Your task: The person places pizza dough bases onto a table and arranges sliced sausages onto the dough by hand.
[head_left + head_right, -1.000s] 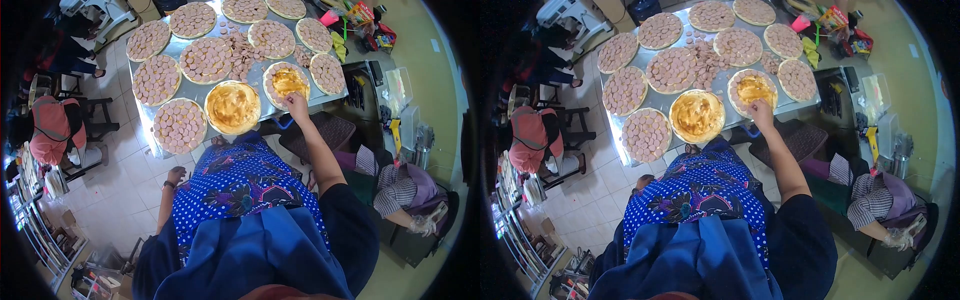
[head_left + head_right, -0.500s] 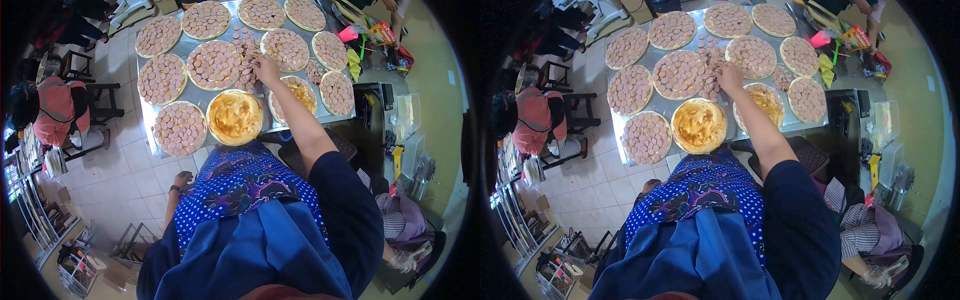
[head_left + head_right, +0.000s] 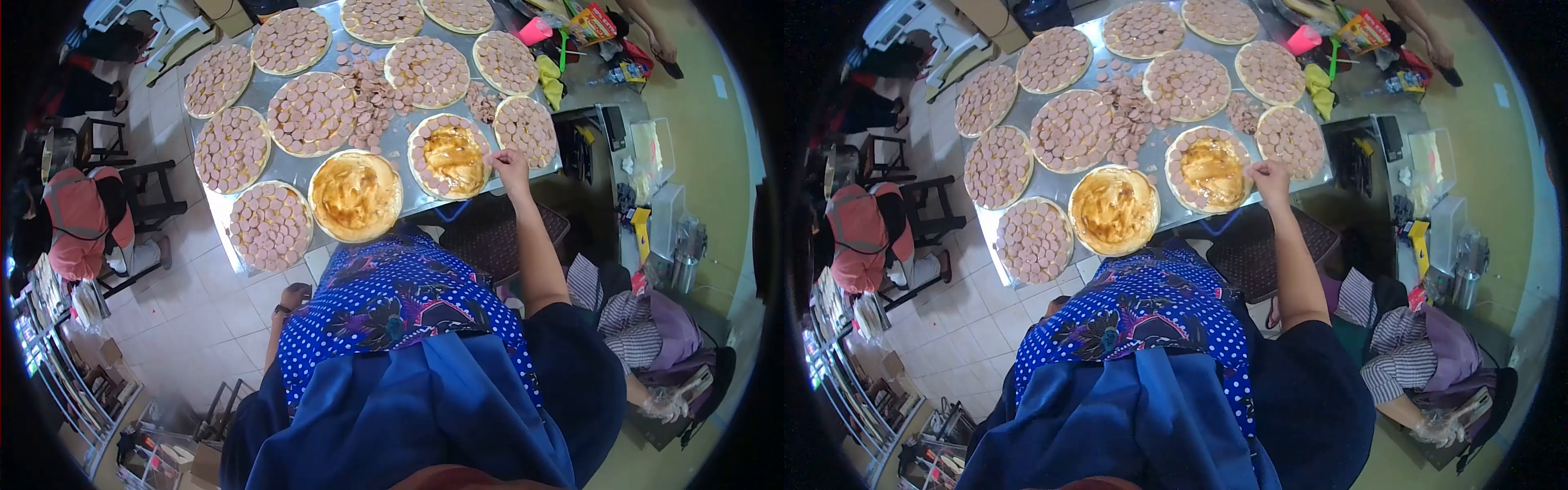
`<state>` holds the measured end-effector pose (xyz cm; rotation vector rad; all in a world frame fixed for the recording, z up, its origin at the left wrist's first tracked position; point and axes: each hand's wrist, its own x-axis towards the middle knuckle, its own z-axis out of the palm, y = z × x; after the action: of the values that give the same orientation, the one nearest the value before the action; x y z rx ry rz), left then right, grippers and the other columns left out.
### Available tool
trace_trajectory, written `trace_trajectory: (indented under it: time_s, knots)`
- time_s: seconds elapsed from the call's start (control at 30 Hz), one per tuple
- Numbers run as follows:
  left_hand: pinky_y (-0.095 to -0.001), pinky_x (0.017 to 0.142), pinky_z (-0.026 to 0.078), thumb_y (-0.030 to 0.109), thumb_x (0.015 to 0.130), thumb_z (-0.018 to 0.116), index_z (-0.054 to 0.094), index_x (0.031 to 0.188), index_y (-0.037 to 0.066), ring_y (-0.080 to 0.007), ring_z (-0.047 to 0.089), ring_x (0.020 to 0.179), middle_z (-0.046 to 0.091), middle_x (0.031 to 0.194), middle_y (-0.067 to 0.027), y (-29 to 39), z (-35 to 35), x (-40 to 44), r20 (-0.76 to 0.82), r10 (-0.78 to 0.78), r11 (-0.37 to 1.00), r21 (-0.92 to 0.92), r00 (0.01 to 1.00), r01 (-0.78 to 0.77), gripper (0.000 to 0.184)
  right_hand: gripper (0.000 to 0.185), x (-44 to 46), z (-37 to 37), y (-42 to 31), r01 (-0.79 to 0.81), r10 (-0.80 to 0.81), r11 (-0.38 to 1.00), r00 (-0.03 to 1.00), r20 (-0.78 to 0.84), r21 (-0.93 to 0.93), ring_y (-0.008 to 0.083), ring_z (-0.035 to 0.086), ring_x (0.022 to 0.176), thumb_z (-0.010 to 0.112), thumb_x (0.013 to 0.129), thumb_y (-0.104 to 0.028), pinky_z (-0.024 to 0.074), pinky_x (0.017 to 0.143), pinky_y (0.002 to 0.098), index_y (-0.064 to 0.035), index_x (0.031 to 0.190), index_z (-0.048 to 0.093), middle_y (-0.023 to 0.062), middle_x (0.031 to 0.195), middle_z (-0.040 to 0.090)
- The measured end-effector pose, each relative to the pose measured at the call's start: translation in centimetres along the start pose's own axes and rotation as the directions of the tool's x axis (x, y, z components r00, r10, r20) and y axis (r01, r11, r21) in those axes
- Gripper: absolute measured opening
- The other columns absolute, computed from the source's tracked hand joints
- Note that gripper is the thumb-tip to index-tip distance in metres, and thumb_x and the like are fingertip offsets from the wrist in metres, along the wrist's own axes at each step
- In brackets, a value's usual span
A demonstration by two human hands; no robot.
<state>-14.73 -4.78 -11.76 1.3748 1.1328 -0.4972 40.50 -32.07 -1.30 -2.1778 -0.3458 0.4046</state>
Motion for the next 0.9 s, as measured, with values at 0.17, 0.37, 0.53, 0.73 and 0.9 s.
trace_trajectory:
  time_s: [0.17,0.37,0.53,0.73,0.9]
  knots:
    - [-0.0274,0.058,0.052,0.013,0.081,0.051,0.059,0.101,0.002,-0.0173,0.064,0.078,0.064,0.095,-0.0091,-0.2,-1.8,3.3,0.107,0.139,0.957,0.242,0.985,-0.161,0.024,0.015,-0.2,0.5,2.2,-0.045,0.04,0.998,0.994,-0.103,-0.053,0.011,0.056,0.06,0.072,0.066,-0.01,0.0454,0.059,0.0251,-0.0015,0.075,0.064,0.0051,0.068,0.062]
    - [-0.0287,0.056,0.051,0.013,0.081,0.048,0.058,0.102,0.004,-0.0163,0.064,0.082,0.063,0.096,-0.0069,0.2,-1.8,3.9,0.154,0.253,0.93,0.233,0.955,-0.283,0.025,0.015,0.1,0.9,2.1,-0.064,0.05,0.992,0.99,-0.129,-0.109,0.0119,0.056,0.06,0.072,0.066,-0.011,0.0453,0.059,0.0255,-0.0017,0.073,0.063,0.005,0.066,0.061]
    - [-0.0278,0.058,0.05,0.016,0.082,0.052,0.06,0.1,0.003,-0.0167,0.063,0.079,0.063,0.094,-0.0073,-1.9,-1.6,3.8,0.164,0.255,0.896,0.331,0.953,-0.296,0.024,0.016,1.4,1.3,1.8,0.026,-0.065,0.984,0.974,-0.216,-0.179,0.0153,0.058,0.062,0.069,0.069,-0.014,0.046,0.059,0.0275,-0.0018,0.076,0.063,0.0074,0.067,0.061]
    - [-0.0285,0.065,0.051,0.014,0.082,0.055,0.06,0.099,-0.003,-0.0187,0.064,0.081,0.065,0.091,-0.0109,-2.0,-0.7,1.9,-0.002,-0.108,0.992,-0.07,0.994,0.108,0.024,0.018,3.5,2.9,-0.5,-0.101,0.048,0.96,0.978,-0.203,-0.259,0.0193,0.059,0.063,0.069,0.069,-0.018,0.0467,0.059,0.031,-0.0036,0.076,0.063,0.0081,0.069,0.061]
    - [-0.0271,0.065,0.051,0.014,0.082,0.054,0.06,0.099,-0.003,-0.0175,0.064,0.08,0.064,0.091,-0.0119,-2.6,-1.3,2.2,0.006,-0.028,0.999,-0.03,1.0,0.029,0.024,0.018,4.1,2.3,0.8,-0.037,-0.021,0.959,0.979,-0.201,-0.281,0.0156,0.057,0.06,0.07,0.07,-0.019,0.0459,0.056,0.0285,-0.0031,0.076,0.062,0.0057,0.066,0.059]
